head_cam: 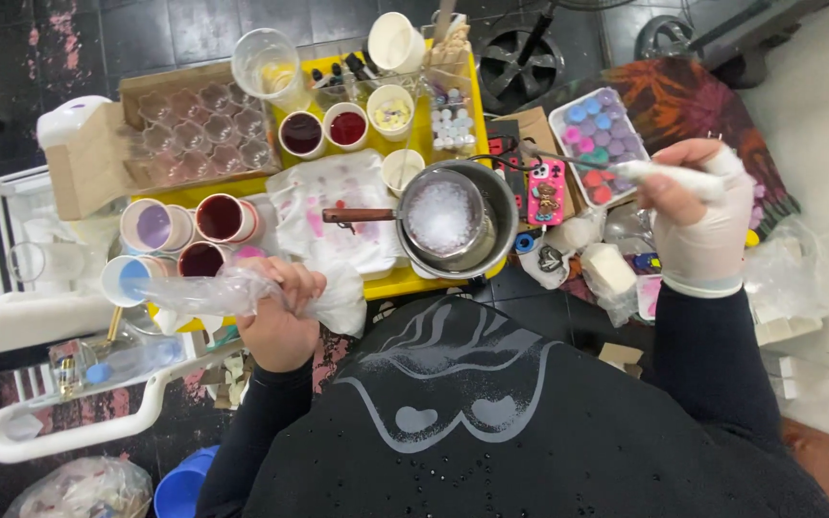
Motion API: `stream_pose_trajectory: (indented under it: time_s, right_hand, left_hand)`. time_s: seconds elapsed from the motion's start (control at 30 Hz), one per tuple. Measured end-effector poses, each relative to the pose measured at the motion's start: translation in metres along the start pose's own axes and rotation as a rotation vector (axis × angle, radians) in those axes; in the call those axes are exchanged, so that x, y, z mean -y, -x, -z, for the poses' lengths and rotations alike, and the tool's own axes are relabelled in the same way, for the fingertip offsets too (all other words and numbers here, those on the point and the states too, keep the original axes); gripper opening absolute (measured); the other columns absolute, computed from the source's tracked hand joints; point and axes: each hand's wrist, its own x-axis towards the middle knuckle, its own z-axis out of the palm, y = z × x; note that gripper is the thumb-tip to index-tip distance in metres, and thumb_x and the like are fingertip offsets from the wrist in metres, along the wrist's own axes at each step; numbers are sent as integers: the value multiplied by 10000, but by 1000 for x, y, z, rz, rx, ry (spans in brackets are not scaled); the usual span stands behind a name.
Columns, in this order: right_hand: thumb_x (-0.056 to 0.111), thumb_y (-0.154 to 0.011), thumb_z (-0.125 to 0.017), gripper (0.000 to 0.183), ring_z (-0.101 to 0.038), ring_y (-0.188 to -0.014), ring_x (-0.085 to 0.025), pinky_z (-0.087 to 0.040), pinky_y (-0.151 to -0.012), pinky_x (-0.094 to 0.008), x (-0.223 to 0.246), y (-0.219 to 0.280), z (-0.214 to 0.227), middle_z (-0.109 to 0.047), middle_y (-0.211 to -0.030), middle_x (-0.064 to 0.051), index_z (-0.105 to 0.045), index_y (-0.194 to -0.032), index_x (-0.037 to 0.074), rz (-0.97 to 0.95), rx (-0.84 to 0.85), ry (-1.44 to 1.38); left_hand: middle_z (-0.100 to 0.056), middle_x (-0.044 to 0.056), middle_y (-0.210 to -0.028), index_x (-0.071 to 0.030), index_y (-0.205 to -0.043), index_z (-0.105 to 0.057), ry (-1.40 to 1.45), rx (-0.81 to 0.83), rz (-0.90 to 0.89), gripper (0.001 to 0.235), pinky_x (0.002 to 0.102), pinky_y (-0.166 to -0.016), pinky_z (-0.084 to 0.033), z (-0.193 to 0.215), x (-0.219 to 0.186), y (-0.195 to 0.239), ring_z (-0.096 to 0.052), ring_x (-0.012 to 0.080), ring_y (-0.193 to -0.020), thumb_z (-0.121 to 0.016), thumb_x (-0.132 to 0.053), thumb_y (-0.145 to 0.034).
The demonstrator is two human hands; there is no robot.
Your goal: The person unwraps a plastic bag of white wax blocks, places pieces of wax into a metal pot on the work table, and stirs the contents with a spoon. The table holds candle molds, cups of colored material, and candle-making supplies.
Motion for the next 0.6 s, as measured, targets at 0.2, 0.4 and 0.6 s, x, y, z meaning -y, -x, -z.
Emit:
stream_pose_trajectory:
  time_s: [0.2,0.4,0.6]
  right_hand:
    - [1,-909,-823,217,-635,-973,-103,-530,-928,-249,31,25,-15,-656,-1077,-48,-657,-1046,25,-21,212,426]
    - [27,-816,-824,244,-645,-1016,-146,-514,-898,-273,57,33,-29,-655,-1108,-49,-714,-1031,59,76,374,820]
    - [131,-757,-843,245,-689,-797,-191,-553,-692,-303,49,38,-54,-665,-939,-48,-751,-983,103,191,600,1069]
  left_hand:
    - [-423,21,-796,-91,-1043,-515,-1,47,27,97,369,-739,-389,-3,4,-2,-394,153,-706,-516,-158,-1114]
    - [-431,25,-813,-81,-1053,-506,-46,11,23,93,367,-727,-395,-5,10,0,-397,156,-710,-502,-150,-1115]
    - [-437,26,-814,-80,-1064,-504,-46,17,20,124,366,-737,-407,0,15,2,-413,157,-713,-490,-178,-1137]
